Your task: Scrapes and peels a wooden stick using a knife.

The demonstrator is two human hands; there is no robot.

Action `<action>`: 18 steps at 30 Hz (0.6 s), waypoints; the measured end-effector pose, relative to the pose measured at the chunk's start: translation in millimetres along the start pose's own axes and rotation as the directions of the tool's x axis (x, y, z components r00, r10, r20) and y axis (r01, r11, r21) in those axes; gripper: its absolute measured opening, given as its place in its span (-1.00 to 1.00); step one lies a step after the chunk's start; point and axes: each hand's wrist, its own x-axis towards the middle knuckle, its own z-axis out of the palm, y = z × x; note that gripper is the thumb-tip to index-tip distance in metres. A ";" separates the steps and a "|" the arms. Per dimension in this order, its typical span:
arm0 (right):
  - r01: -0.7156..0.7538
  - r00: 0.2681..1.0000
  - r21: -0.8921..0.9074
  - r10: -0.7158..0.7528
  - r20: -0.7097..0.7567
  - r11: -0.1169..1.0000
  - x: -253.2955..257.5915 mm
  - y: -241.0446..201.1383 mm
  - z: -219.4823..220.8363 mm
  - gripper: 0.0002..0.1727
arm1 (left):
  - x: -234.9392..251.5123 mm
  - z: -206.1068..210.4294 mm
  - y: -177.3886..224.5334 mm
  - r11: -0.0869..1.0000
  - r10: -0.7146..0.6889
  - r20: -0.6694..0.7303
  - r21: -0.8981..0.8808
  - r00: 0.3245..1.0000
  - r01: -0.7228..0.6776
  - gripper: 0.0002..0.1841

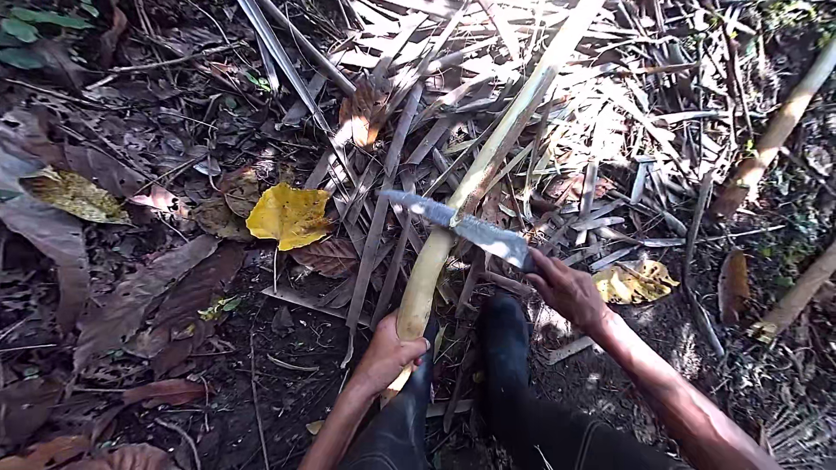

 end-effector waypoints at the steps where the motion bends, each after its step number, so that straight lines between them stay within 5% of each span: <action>1: -0.028 1.000 -0.011 0.028 -0.010 1.000 8.3 8.2 -4.8 -0.37 | 0.7 -0.7 0.6 1.000 -0.002 0.005 -0.003 1.000 0.002 -0.48; 4: -0.041 0.999 -0.014 0.041 0.022 0.999 3.0 -6.9 -11.4 -0.34 | 0.5 -4.0 1.6 1.000 0.010 0.009 -0.008 1.000 -0.010 -0.49; 9: 0.143 0.989 -0.071 -0.140 0.049 0.987 2.3 -9.0 -16.0 -0.38 | 2.3 0.9 -1.6 1.000 0.021 0.003 0.001 1.000 -0.021 -0.48; 12: -0.183 0.983 -0.039 0.183 0.019 0.982 35.9 37.2 -44.5 -0.45 | 1.7 0.6 -0.8 1.000 0.004 0.002 -0.002 1.000 -0.004 -0.48; 14: -0.250 0.967 -0.030 0.247 -0.068 0.968 49.3 57.9 -61.4 -0.46 | 1.5 1.6 -0.6 1.000 0.004 0.001 -0.008 1.000 -0.004 -0.47; 18: -0.054 0.998 -0.110 0.055 0.012 0.992 47.3 38.3 -64.0 -0.42 | 4.0 0.4 -2.3 1.000 0.008 -0.003 -0.011 1.000 -0.008 -0.48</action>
